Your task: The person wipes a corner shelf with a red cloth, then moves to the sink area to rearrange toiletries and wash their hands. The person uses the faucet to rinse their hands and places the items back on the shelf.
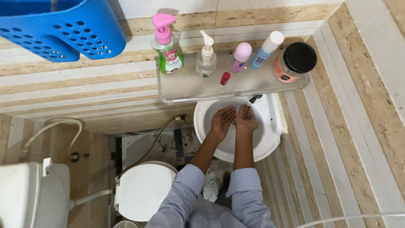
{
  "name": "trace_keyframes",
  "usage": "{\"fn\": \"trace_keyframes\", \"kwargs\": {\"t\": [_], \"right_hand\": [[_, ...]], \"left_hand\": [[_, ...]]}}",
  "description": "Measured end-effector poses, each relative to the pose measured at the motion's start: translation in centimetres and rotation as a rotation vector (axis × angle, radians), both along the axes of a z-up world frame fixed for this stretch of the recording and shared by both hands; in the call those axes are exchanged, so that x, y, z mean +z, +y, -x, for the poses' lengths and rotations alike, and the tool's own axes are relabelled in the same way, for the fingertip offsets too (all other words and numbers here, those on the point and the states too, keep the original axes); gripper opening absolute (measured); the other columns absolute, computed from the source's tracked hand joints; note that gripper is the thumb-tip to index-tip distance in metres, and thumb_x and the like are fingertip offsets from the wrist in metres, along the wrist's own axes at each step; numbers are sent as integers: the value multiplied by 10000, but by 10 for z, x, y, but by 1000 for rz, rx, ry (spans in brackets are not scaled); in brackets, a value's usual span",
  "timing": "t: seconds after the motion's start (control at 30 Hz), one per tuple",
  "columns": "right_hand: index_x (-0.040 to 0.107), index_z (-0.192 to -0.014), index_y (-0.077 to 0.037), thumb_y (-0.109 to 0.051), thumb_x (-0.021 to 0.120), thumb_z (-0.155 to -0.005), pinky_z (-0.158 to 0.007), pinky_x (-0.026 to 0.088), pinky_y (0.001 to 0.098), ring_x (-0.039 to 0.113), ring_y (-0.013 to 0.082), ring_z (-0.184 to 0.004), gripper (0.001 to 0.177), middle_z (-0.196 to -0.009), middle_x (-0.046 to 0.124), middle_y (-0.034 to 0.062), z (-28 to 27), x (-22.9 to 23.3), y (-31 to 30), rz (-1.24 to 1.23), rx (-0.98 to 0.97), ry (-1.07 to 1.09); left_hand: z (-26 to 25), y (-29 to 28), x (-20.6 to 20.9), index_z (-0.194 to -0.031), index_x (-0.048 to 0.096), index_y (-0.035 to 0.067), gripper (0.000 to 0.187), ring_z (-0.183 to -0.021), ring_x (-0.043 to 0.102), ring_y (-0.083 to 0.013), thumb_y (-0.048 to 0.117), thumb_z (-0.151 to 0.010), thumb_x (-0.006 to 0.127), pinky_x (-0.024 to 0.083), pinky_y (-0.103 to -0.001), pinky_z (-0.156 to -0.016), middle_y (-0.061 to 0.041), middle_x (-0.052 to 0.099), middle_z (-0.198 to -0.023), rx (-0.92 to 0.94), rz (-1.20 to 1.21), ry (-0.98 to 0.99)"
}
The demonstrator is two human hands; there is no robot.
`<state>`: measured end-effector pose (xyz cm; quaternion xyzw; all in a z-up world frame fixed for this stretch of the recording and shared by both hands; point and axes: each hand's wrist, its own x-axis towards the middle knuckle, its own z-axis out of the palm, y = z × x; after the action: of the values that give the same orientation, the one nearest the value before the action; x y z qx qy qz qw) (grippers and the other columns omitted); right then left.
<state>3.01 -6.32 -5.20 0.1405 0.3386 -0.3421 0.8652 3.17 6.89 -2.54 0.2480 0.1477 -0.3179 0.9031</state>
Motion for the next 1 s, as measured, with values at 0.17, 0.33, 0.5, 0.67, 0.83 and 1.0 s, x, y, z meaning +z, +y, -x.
{"fn": "trace_keyframes", "kwargs": {"t": [0.17, 0.33, 0.5, 0.67, 0.83, 1.0], "right_hand": [[526, -1348, 136, -142, 341, -1083, -1071, 537, 491, 584, 401, -1243, 426, -1378, 556, 272, 2, -4, 0, 7, 12, -6], [543, -1324, 139, -113, 351, -1084, -1096, 526, 501, 568, 383, -1288, 397, -1393, 552, 251, 0, -11, -2, -8, -9, -103], [538, -1337, 142, -149, 321, -1082, -1137, 471, 507, 536, 392, -1344, 444, -1455, 531, 246, 3, -12, -2, -22, 12, -57], [486, -1410, 145, -172, 301, -1099, -1168, 426, 488, 492, 402, -1386, 481, -1494, 498, 271, 3, -10, -1, 5, 24, -62], [440, -1433, 143, -176, 261, -1097, -1157, 420, 525, 480, 425, -1387, 497, -1495, 500, 257, 2, -11, -6, -46, -20, -95], [429, -1451, 130, -169, 263, -1103, -1148, 444, 544, 477, 422, -1394, 488, -1509, 485, 236, 0, -8, -11, -56, -16, -58]], "left_hand": [[-2, -5, -3, -1327, 588, -77, 469, -1275, 593, -283, 281, -1051, 464, 443, -370, -1162, -190, 631, -1341, 14, 27, 7], [-5, -7, -2, -1357, 569, -77, 512, -1290, 585, -277, 308, -1078, 378, 437, -370, -1169, -195, 616, -1367, 15, 42, -28], [-10, -12, 1, -1375, 551, -79, 531, -1311, 565, -279, 325, -1098, 347, 423, -374, -1183, -203, 602, -1381, 14, 69, -14], [-13, -14, 1, -1389, 543, -73, 561, -1315, 569, -269, 351, -1101, 314, 416, -365, -1189, -195, 601, -1385, 9, 40, -9], [-12, -13, -3, -1372, 549, -79, 582, -1305, 574, -280, 380, -1103, 312, 420, -372, -1178, -198, 610, -1377, 15, 78, 3], [-14, -13, -3, -1359, 561, -89, 625, -1307, 569, -289, 414, -1095, 300, 428, -373, -1174, -211, 611, -1372, 12, 79, 12]]}}
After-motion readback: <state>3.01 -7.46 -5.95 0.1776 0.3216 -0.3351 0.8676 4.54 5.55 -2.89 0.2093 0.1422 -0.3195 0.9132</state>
